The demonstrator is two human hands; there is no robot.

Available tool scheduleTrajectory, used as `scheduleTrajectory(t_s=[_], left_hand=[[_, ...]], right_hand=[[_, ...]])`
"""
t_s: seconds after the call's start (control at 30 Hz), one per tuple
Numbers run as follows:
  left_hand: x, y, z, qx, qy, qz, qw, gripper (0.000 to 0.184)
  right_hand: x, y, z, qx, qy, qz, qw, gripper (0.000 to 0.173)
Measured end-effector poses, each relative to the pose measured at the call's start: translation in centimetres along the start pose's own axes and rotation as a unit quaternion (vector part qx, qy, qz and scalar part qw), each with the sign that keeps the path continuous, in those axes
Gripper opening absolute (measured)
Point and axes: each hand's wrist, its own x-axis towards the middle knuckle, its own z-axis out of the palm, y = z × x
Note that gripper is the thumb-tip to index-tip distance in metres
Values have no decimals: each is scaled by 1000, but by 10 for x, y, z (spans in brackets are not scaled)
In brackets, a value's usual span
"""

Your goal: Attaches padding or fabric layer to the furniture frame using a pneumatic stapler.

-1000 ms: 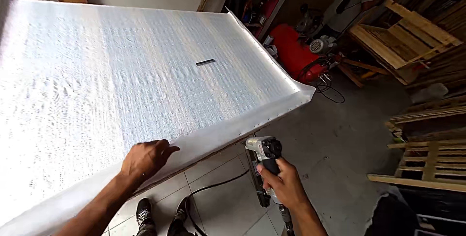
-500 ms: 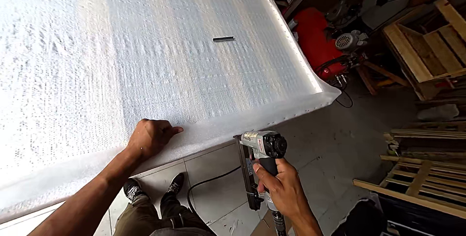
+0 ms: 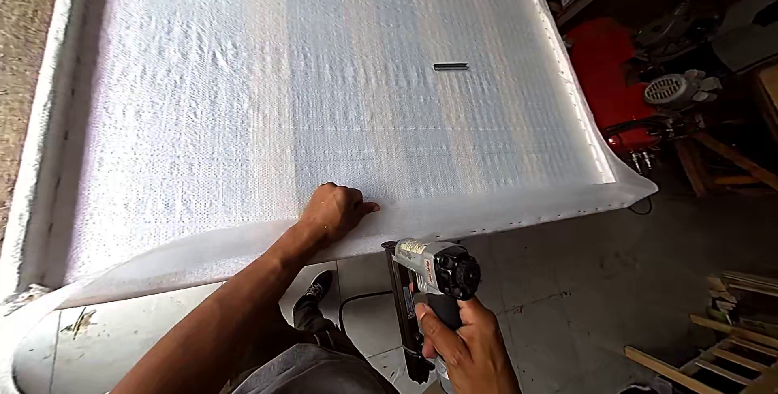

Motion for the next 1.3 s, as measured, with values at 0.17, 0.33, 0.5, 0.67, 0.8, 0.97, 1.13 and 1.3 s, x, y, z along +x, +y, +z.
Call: scheduleTrajectory(t_s=[0.17,0.33,0.5,0.67,0.8,0.97,1.13,1.3], left_hand=[[4,-2,-3,-2,-36,9,999,53],[-3,-1,-5,0,-13,47,999,52],[-100,-34,-87,184,73,110,974,44],[-269,-94,-197,307,49,-64,948,20],[-327,-160,-243,203,94,-163,961,13],[-312,-190,-251,168,116,-149,968,15],[-305,-200,-256,162,116,-113,973,15],[-305,-211,-260,156,106,-93,978,16]], right_hand=[[-15,-26,30,-11,-21,-7,1000,26],[-31,-38,68,-35,-39,-21,998,25],[-61,-50,61,7,-47,-37,998,20],[-54,-56,78,-22,6,-8,1000,25],[-44,-56,100,-27,23,-2,999,27],[-47,-68,118,-21,24,-1,999,27],[-55,-88,154,-36,-5,-4,999,28],[-71,-112,182,-33,-35,-2,999,26]])
